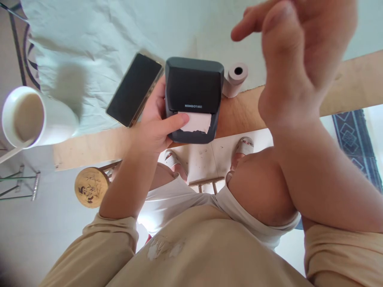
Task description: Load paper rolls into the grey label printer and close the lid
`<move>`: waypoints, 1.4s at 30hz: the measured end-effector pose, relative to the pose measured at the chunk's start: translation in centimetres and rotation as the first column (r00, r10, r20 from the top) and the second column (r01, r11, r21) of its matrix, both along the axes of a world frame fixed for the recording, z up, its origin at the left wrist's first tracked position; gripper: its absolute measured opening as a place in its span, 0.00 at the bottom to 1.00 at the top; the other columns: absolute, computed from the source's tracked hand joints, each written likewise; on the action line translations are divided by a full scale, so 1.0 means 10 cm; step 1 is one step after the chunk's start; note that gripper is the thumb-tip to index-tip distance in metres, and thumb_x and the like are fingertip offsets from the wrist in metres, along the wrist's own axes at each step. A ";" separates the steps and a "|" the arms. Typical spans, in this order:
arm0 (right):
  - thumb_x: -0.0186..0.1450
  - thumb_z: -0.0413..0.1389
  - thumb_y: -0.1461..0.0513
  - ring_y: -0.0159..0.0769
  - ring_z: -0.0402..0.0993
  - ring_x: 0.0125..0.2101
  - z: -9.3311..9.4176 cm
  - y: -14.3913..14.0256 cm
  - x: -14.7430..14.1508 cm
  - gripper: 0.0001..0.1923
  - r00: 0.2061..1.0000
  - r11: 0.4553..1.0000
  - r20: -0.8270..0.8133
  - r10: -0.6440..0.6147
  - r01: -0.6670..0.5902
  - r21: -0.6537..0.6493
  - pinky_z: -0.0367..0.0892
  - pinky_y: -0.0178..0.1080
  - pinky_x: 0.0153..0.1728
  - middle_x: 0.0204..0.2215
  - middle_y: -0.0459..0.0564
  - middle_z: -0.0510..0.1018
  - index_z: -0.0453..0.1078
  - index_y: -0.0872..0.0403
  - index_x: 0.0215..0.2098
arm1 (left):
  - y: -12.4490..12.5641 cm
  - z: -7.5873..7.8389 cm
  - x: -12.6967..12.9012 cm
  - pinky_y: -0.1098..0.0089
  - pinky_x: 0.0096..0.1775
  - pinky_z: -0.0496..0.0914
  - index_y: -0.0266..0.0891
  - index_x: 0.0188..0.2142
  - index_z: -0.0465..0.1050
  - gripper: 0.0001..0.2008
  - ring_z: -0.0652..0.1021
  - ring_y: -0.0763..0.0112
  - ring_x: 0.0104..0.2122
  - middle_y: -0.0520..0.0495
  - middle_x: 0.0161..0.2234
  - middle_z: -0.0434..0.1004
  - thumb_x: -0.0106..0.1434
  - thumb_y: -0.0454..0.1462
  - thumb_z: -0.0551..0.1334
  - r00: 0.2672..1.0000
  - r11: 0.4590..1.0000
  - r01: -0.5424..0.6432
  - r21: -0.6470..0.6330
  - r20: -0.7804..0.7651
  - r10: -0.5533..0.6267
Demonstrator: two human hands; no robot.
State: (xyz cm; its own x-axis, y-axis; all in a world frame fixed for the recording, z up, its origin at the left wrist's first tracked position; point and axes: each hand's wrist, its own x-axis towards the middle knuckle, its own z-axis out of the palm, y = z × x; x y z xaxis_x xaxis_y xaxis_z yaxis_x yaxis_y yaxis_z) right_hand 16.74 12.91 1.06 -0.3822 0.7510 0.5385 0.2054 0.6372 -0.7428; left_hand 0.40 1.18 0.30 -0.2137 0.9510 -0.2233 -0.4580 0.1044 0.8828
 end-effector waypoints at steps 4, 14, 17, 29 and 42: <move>0.69 0.49 0.49 0.38 0.72 0.54 0.01 -0.13 -0.01 0.21 0.963 0.973 0.244 0.113 -0.157 0.167 0.69 0.45 0.55 0.50 0.49 0.73 0.67 0.49 0.54 | 0.00 0.05 0.06 0.67 0.53 0.72 0.46 0.51 0.68 0.28 0.75 0.61 0.54 0.49 0.46 0.75 0.49 0.33 0.68 1.000 1.000 -0.022 0.009 -0.003 0.022; 0.65 0.51 0.43 0.53 0.58 0.65 0.01 -0.25 -0.08 0.27 0.857 0.955 0.515 -0.002 -0.151 0.255 0.50 0.68 0.64 0.56 0.44 0.71 0.59 0.45 0.56 | -0.02 0.07 0.07 0.75 0.28 0.66 0.46 0.39 0.71 0.09 0.70 0.78 0.27 0.52 0.30 0.69 0.58 0.38 0.67 0.995 0.995 -0.081 0.059 -0.060 0.084; 0.66 0.49 0.42 0.48 0.54 0.68 0.01 -0.32 -0.10 0.25 0.847 0.976 0.532 -0.009 -0.109 0.189 0.48 0.65 0.67 0.59 0.39 0.67 0.56 0.40 0.57 | -0.01 0.05 0.05 0.75 0.29 0.67 0.45 0.40 0.71 0.09 0.70 0.79 0.27 0.54 0.31 0.70 0.59 0.37 0.66 0.997 0.996 -0.069 0.063 -0.018 0.071; 0.68 0.48 0.59 0.40 0.72 0.53 -0.03 -0.26 0.14 0.16 0.963 0.904 0.251 0.100 -0.193 0.381 0.68 0.47 0.54 0.49 0.54 0.75 0.66 0.55 0.52 | -0.01 0.00 0.08 0.69 0.26 0.68 0.46 0.39 0.71 0.12 0.70 0.73 0.28 0.50 0.31 0.71 0.56 0.40 0.68 0.996 0.997 -0.043 0.070 -0.071 0.048; 0.55 0.54 0.67 0.22 0.56 0.20 -0.07 -0.15 0.66 0.04 0.988 0.992 0.085 0.128 -0.129 0.002 0.44 0.34 0.21 0.18 0.47 0.66 0.71 0.55 0.27 | 0.03 -0.10 0.02 0.67 0.32 0.65 0.40 0.40 0.75 0.06 0.71 0.70 0.32 0.48 0.32 0.74 0.64 0.36 0.62 0.989 0.982 0.038 0.183 -0.145 -0.011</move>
State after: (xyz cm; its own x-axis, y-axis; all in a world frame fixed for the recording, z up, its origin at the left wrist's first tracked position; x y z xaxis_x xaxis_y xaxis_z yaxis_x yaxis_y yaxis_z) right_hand 23.29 11.39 0.38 -0.5196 0.6889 0.5054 0.1835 0.6677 -0.7214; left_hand 0.62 1.43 -0.71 -0.2065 0.9784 -0.0122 -0.3256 -0.0570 0.9438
